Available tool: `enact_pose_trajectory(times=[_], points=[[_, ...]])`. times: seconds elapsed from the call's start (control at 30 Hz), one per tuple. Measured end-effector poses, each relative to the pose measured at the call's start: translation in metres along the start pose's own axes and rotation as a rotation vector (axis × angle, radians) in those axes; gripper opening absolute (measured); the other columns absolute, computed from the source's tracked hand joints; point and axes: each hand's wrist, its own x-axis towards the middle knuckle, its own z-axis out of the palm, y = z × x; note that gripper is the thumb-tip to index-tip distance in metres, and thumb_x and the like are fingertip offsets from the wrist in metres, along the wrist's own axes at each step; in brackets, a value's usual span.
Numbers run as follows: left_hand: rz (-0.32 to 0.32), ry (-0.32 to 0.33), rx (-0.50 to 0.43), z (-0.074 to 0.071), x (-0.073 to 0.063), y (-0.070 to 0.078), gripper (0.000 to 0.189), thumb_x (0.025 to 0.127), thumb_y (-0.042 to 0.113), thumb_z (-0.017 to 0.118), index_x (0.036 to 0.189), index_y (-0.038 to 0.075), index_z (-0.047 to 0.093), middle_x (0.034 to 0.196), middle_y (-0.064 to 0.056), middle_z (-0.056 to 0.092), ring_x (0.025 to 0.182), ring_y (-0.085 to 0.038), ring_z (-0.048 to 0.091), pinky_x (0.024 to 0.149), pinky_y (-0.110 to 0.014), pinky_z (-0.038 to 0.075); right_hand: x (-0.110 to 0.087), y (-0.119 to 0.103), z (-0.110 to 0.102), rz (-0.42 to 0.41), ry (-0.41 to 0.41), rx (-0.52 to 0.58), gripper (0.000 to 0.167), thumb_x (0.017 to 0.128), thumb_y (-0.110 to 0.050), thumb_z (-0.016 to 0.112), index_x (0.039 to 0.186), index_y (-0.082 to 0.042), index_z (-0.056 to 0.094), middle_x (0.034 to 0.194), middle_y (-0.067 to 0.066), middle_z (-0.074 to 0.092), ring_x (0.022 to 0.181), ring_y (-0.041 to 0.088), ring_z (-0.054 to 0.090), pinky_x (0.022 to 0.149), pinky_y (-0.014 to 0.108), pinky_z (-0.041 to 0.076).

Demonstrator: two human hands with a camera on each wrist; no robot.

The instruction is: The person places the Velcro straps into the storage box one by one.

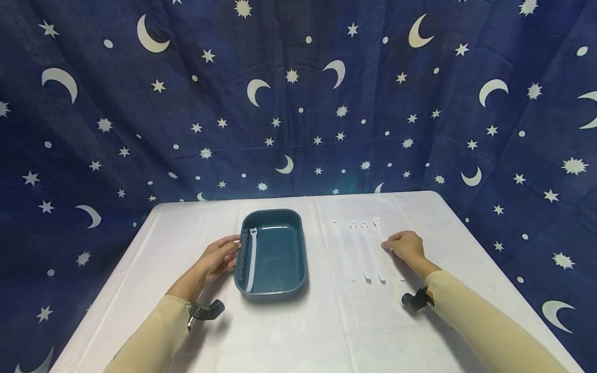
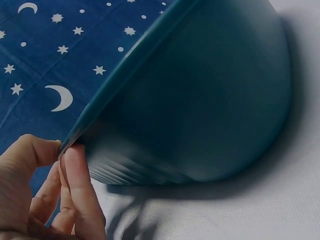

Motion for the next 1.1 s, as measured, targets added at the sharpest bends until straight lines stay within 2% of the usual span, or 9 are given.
enact_pose_trajectory(times=[0.17, 0.27, 0.53, 0.8, 1.1], points=[[-0.004, 0.003, 0.002, -0.0002, 0.0001, -0.0004, 0.058, 0.092, 0.015, 0.06, 0.146, 0.005, 0.041, 0.102, 0.004, 0.066, 0.085, -0.004, 0.064, 0.082, -0.023, 0.06, -0.0014, -0.0016, 0.0026, -0.011, 0.018, -0.007, 0.024, 0.081, -0.017, 0.073, 0.092, 0.005, 0.07, 0.094, 0.02, 0.07, 0.087, 0.033, 0.063, 0.074, 0.041, 0.053], [-0.004, 0.004, 0.004, -0.0004, 0.0002, -0.0004, 0.057, 0.092, 0.015, 0.06, 0.146, 0.006, 0.042, 0.099, 0.006, 0.067, 0.083, -0.003, 0.064, 0.08, -0.022, 0.06, -0.0012, -0.0016, 0.0029, -0.023, 0.027, -0.016, 0.023, 0.08, -0.015, 0.073, 0.092, 0.005, 0.07, 0.095, 0.021, 0.071, 0.087, 0.034, 0.063, 0.075, 0.043, 0.053], [0.005, -0.003, -0.011, -0.0017, 0.001, -0.0018, 0.057, 0.092, 0.013, 0.059, 0.146, 0.004, 0.042, 0.095, 0.007, 0.067, 0.08, -0.003, 0.064, 0.077, -0.021, 0.061, 0.0005, 0.0001, 0.0042, -0.048, 0.025, -0.033, 0.021, 0.078, -0.014, 0.074, 0.089, 0.004, 0.071, 0.092, 0.02, 0.071, 0.081, 0.031, 0.064, 0.067, 0.037, 0.053], [0.001, -0.003, -0.01, -0.0016, 0.0006, -0.0014, 0.057, 0.093, 0.013, 0.059, 0.146, 0.004, 0.041, 0.095, 0.006, 0.067, 0.08, -0.003, 0.064, 0.077, -0.021, 0.061, 0.0025, -0.0029, 0.0024, -0.027, -0.008, -0.034, 0.019, 0.077, -0.011, 0.075, 0.087, 0.004, 0.072, 0.077, 0.013, 0.069, 0.068, 0.022, 0.06, 0.053, 0.025, 0.047], [0.005, -0.004, 0.001, -0.0023, 0.0003, -0.0015, 0.056, 0.093, 0.013, 0.058, 0.146, 0.004, 0.042, 0.099, 0.004, 0.067, 0.082, -0.004, 0.066, 0.08, -0.024, 0.061, 0.0029, -0.0067, -0.0019, 0.01, -0.037, -0.04, 0.018, 0.077, -0.012, 0.076, 0.086, 0.004, 0.072, 0.076, 0.013, 0.069, 0.069, 0.022, 0.06, 0.054, 0.025, 0.046]])
